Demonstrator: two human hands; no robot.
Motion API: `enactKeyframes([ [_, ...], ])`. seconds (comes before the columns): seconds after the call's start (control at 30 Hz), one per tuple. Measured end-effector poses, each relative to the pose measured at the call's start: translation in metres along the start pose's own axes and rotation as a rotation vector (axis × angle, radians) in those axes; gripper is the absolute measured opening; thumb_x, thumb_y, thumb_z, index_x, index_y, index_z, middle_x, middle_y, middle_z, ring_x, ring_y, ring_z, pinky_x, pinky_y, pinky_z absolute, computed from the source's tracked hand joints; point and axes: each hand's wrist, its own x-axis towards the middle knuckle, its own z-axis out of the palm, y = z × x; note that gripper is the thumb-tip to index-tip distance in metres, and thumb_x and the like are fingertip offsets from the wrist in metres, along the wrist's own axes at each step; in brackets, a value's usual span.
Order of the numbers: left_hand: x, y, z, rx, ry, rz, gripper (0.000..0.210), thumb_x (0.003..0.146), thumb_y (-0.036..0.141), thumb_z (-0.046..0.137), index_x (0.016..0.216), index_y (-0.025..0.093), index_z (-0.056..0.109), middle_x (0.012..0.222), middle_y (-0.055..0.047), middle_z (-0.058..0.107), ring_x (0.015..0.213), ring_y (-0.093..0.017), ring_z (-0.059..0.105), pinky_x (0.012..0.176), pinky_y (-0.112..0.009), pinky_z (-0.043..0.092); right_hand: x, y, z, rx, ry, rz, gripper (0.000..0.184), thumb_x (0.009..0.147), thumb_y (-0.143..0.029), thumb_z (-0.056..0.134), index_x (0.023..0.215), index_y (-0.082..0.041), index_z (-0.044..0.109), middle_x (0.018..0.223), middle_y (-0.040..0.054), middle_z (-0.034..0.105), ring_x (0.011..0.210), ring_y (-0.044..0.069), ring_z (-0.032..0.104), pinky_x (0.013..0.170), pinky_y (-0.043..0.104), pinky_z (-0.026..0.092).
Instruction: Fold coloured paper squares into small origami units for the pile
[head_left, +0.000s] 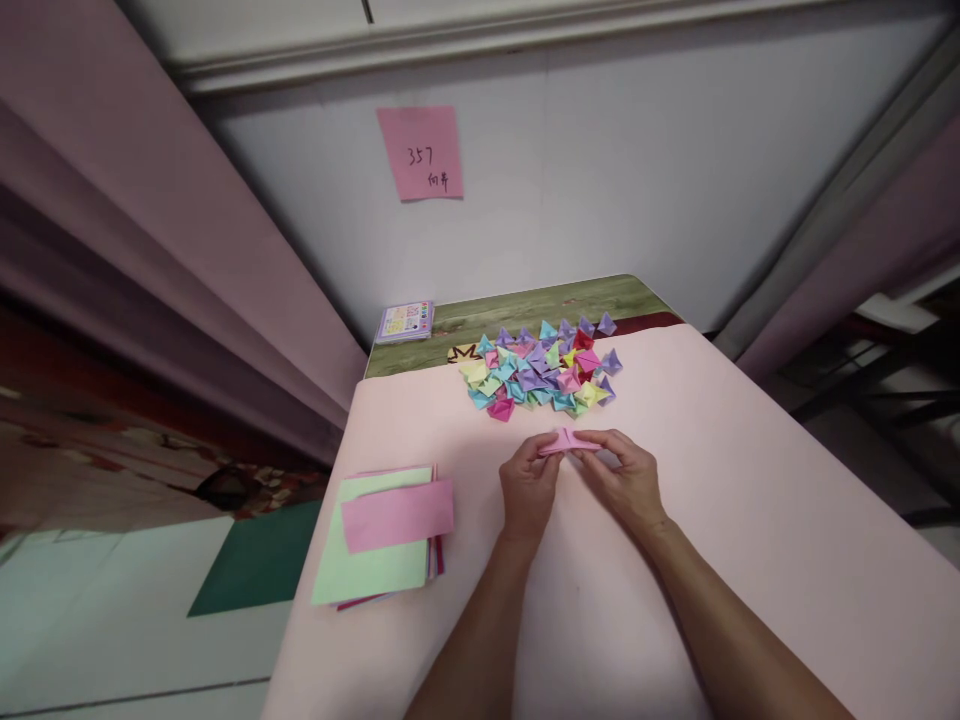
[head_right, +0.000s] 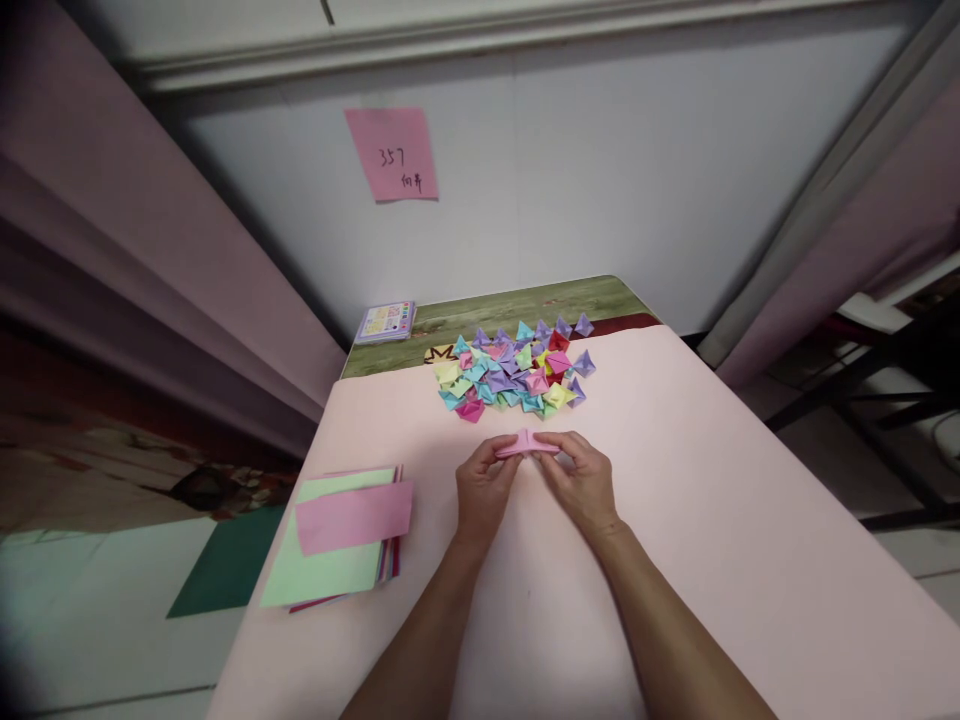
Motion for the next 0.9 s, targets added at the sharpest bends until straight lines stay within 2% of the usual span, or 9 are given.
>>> enactKeyframes([
  [0.13,0.003,-0.002,-0.001,0.044,0.021,0.042,0.008,0.07,0.023,0.078,0.077,0.02,0.075,0.089,-0.006,0.072,0.092,-0.021,0.067,0.088,-0.032,0.052,0.002,-0.001,0.0,0.002,0.039,-0.034,0.014,0.087,-0.035,0.067,0.092,-0.025,0.076,0.095,0.0062,0.072,0.089,0.021,0.069,0.08,0.034,0.057],
  [0.23,0.005,-0.005,0.0,-0.031,0.012,0.024,0.014,0.067,0.025,0.081,0.075,0.018,0.072,0.103,-0.009,0.071,0.101,-0.021,0.066,0.095,-0.033,0.049,0.001,-0.001,0.003,0.108,0.01,0.072,0.015,0.084,-0.037,0.07,0.086,-0.023,0.076,0.092,0.0062,0.073,0.085,0.021,0.069,0.076,0.033,0.057],
  [0.3,0.005,-0.007,0.001,-0.142,-0.052,-0.071,0.02,0.069,0.03,0.08,0.081,0.017,0.07,0.099,-0.009,0.072,0.092,-0.02,0.068,0.087,-0.034,0.053,-0.001,0.0,0.006,0.224,-0.032,0.191,0.018,0.083,-0.038,0.071,0.086,-0.021,0.074,0.084,0.005,0.074,0.076,0.02,0.069,0.068,0.031,0.056],
  [0.37,0.004,-0.009,0.003,-0.209,-0.111,-0.17,0.027,0.071,0.035,0.079,0.087,0.016,0.067,0.085,-0.006,0.073,0.076,-0.018,0.069,0.075,-0.032,0.056,-0.003,0.001,0.008,0.31,-0.047,0.284,0.023,0.081,-0.041,0.072,0.088,-0.019,0.072,0.08,0.0042,0.074,0.068,0.018,0.067,0.062,0.029,0.055],
  [0.47,0.004,-0.011,0.004,-0.215,-0.127,-0.247,0.034,0.069,0.036,0.08,0.091,0.015,0.066,0.072,-0.004,0.072,0.063,-0.017,0.069,0.064,-0.03,0.057,-0.004,0.002,0.009,0.279,-0.026,0.302,0.03,0.082,-0.042,0.071,0.102,-0.019,0.071,0.08,0.0034,0.073,0.063,0.017,0.064,0.058,0.028,0.054],
  [0.53,0.004,-0.012,0.004,-0.212,-0.117,-0.259,0.035,0.067,0.035,0.081,0.091,0.014,0.066,0.07,-0.004,0.072,0.062,-0.017,0.069,0.065,-0.03,0.058,-0.003,0.001,0.007,0.151,-0.001,0.204,0.031,0.084,-0.039,0.069,0.11,-0.022,0.071,0.088,0.0041,0.073,0.069,0.017,0.066,0.064,0.03,0.055],
  [0.67,0.004,-0.012,0.005,-0.21,-0.099,-0.245,0.034,0.067,0.031,0.081,0.092,0.014,0.064,0.071,-0.003,0.072,0.065,-0.017,0.071,0.067,-0.029,0.059,-0.001,0.0,0.005,-0.14,0.066,-0.097,0.023,0.088,-0.031,0.065,0.109,-0.028,0.074,0.105,0.006,0.07,0.095,0.021,0.067,0.085,0.036,0.056],
  [0.9,0.002,-0.014,0.005,-0.174,-0.059,-0.208,0.032,0.07,0.028,0.077,0.094,0.015,0.062,0.067,0.001,0.069,0.067,-0.018,0.072,0.069,-0.029,0.06,-0.003,0.002,0.004,-0.451,0.165,-0.375,0.023,0.087,-0.022,0.068,0.108,-0.028,0.073,0.111,0.0055,0.07,0.098,0.022,0.066,0.086,0.037,0.053],
])
